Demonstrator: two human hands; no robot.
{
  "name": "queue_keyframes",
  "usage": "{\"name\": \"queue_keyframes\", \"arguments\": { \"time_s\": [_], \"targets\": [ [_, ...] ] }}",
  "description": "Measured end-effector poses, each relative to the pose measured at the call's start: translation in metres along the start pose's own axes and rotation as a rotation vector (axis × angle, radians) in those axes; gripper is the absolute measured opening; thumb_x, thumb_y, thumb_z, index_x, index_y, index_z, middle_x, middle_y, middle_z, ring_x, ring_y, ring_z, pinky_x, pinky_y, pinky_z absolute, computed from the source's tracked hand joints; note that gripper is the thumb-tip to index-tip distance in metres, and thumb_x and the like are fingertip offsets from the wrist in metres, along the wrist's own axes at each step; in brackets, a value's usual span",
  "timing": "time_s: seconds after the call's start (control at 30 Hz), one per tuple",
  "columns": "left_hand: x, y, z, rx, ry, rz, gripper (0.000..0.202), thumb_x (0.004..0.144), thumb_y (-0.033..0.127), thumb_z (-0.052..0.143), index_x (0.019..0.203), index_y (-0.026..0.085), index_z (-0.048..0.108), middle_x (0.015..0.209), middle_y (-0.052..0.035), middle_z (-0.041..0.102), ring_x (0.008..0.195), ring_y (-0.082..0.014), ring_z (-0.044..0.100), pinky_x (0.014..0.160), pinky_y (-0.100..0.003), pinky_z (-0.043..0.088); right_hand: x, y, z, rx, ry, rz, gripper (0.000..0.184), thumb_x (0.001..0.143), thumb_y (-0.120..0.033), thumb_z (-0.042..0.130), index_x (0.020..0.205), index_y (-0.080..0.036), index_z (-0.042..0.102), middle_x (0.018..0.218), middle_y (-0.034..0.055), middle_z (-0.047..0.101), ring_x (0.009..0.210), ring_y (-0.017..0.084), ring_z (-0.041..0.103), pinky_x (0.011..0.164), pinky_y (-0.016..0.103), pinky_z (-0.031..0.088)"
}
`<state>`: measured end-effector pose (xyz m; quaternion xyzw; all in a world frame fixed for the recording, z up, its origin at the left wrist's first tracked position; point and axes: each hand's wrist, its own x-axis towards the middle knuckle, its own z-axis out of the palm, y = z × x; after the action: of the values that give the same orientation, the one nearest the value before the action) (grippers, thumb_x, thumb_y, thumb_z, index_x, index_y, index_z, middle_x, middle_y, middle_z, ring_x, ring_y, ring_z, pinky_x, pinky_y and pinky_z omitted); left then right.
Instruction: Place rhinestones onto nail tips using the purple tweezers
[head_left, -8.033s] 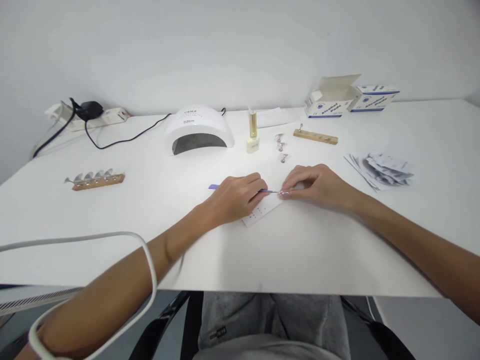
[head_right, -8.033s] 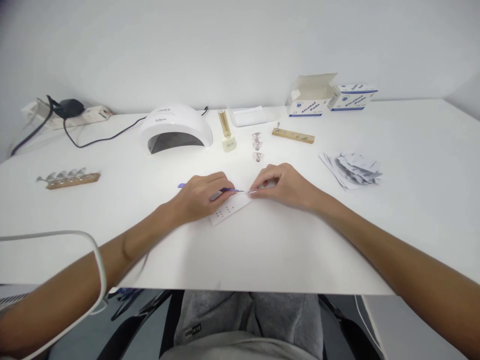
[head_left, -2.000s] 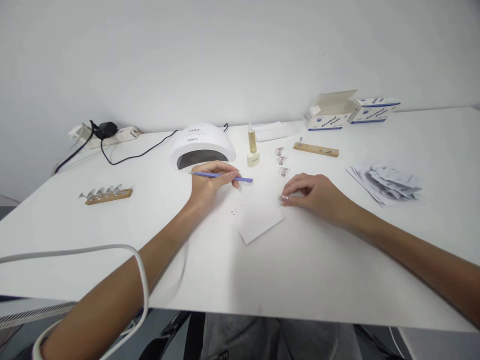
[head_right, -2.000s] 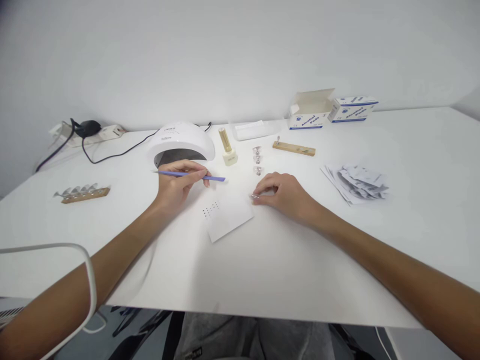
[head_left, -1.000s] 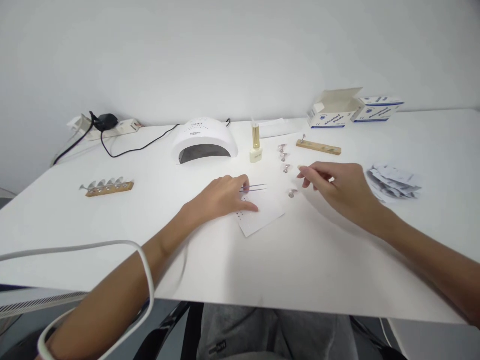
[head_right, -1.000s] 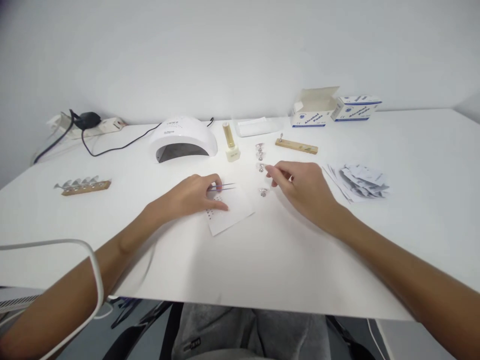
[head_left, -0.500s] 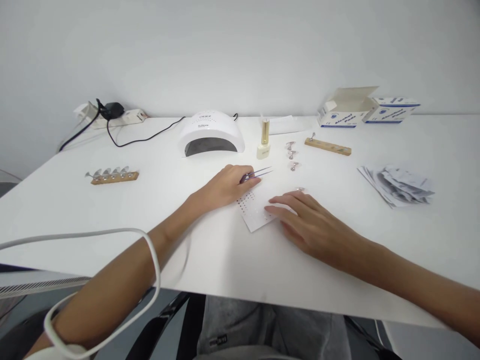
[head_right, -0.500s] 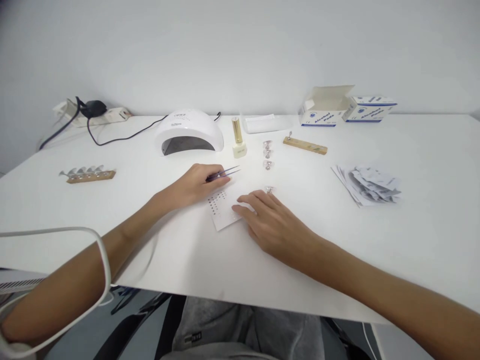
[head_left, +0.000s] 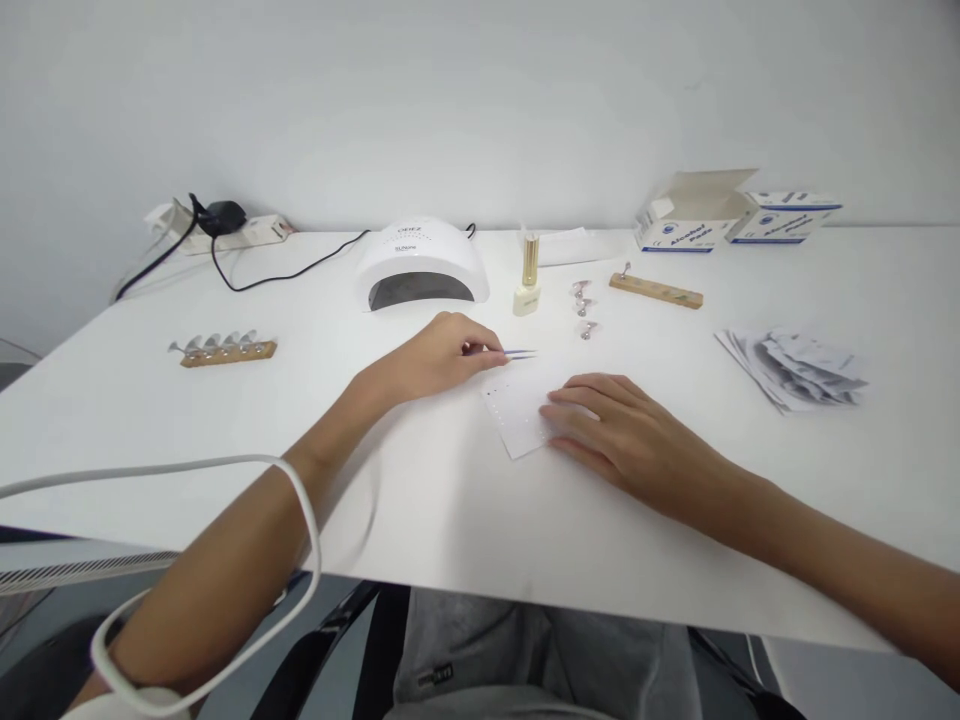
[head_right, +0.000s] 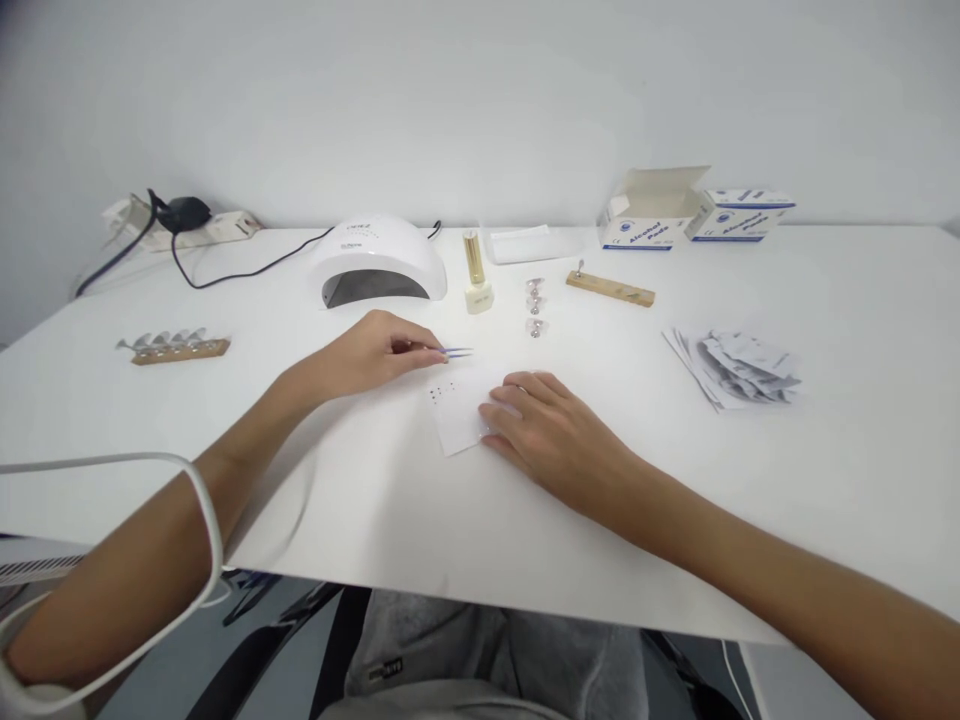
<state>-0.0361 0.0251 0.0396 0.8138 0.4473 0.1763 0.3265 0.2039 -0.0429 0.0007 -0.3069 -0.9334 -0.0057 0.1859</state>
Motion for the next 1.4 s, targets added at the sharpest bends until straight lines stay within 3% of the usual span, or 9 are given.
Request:
{"name": "queue_keyframes", "arguments": {
  "time_s": [0.13,0.27,0.4,0.63,0.83,1.13,1.4],
  "targets": [
    [0.0,-0.003,-0.004,-0.042,-0.052,0.017,0.012,0.074,0.03,0.067,0.073,0.019,0.071,0.059,-0.0001,0.057,0.051,-0.0095,0.044,0.048,-0.024,0.03,-0.002,-0.002,0.005,0.045,-0.006,-0.004,0.026,0.095,-0.024,0.046,0.117,-0.019,0.06,0.125,0.0123,0.061,0.121,0.027,0.052,0.098,0.048,0.046],
    [-0.001,-0.002,-0.003,-0.081,-0.076,0.016,0.008,0.068,0.027,0.07,0.068,0.018,0.071,0.056,-0.0003,0.057,0.049,-0.0094,0.044,0.045,-0.023,0.03,-0.002,-0.005,0.005,0.047,-0.024,0.021,0.03,0.094,-0.026,0.047,0.121,-0.017,0.058,0.123,0.0146,0.06,0.119,0.029,0.052,0.098,0.05,0.046],
    [-0.003,-0.001,-0.003,-0.047,-0.147,0.0,0.011,0.067,0.025,0.069,0.059,0.018,0.066,0.05,0.0011,0.051,0.045,-0.0086,0.041,0.042,-0.023,0.027,-0.002,-0.01,0.005,0.066,-0.047,0.046,0.036,0.093,-0.029,0.049,0.126,-0.014,0.054,0.123,0.0171,0.058,0.12,0.031,0.051,0.099,0.053,0.046],
    [-0.004,-0.001,0.001,-0.005,-0.224,0.012,0.015,0.066,0.022,0.066,0.053,0.018,0.059,0.049,0.0026,0.05,0.044,-0.0079,0.039,0.043,-0.023,0.026,-0.003,-0.01,0.006,0.074,-0.087,-0.033,0.044,0.096,-0.026,0.044,0.136,-0.009,0.044,0.137,0.019,0.05,0.131,0.028,0.044,0.107,0.047,0.043],
    [-0.003,-0.001,0.002,0.001,-0.211,0.011,0.017,0.065,0.023,0.066,0.052,0.018,0.057,0.049,0.0028,0.048,0.044,-0.0075,0.037,0.044,-0.024,0.025,-0.003,-0.009,0.003,0.125,-0.058,-0.029,0.04,0.095,-0.024,0.045,0.135,-0.018,0.047,0.137,0.0136,0.052,0.132,0.026,0.043,0.107,0.048,0.043],
    [-0.003,-0.001,0.003,0.143,-0.237,0.032,0.021,0.072,0.025,0.06,0.054,0.018,0.053,0.052,0.0017,0.049,0.047,-0.0089,0.038,0.046,-0.025,0.026,-0.001,-0.008,0.003,0.138,-0.06,-0.015,0.038,0.095,-0.025,0.046,0.132,-0.019,0.05,0.136,0.0132,0.053,0.131,0.027,0.044,0.105,0.049,0.044],
    [-0.004,0.0,0.004,0.041,-0.217,0.001,0.021,0.069,0.023,0.064,0.052,0.018,0.054,0.05,0.0022,0.048,0.046,-0.0082,0.036,0.047,-0.026,0.024,-0.002,-0.008,0.004,0.132,-0.058,-0.022,0.037,0.095,-0.025,0.045,0.131,-0.018,0.051,0.136,0.014,0.053,0.131,0.027,0.045,0.104,0.05,0.044]
  ]
}}
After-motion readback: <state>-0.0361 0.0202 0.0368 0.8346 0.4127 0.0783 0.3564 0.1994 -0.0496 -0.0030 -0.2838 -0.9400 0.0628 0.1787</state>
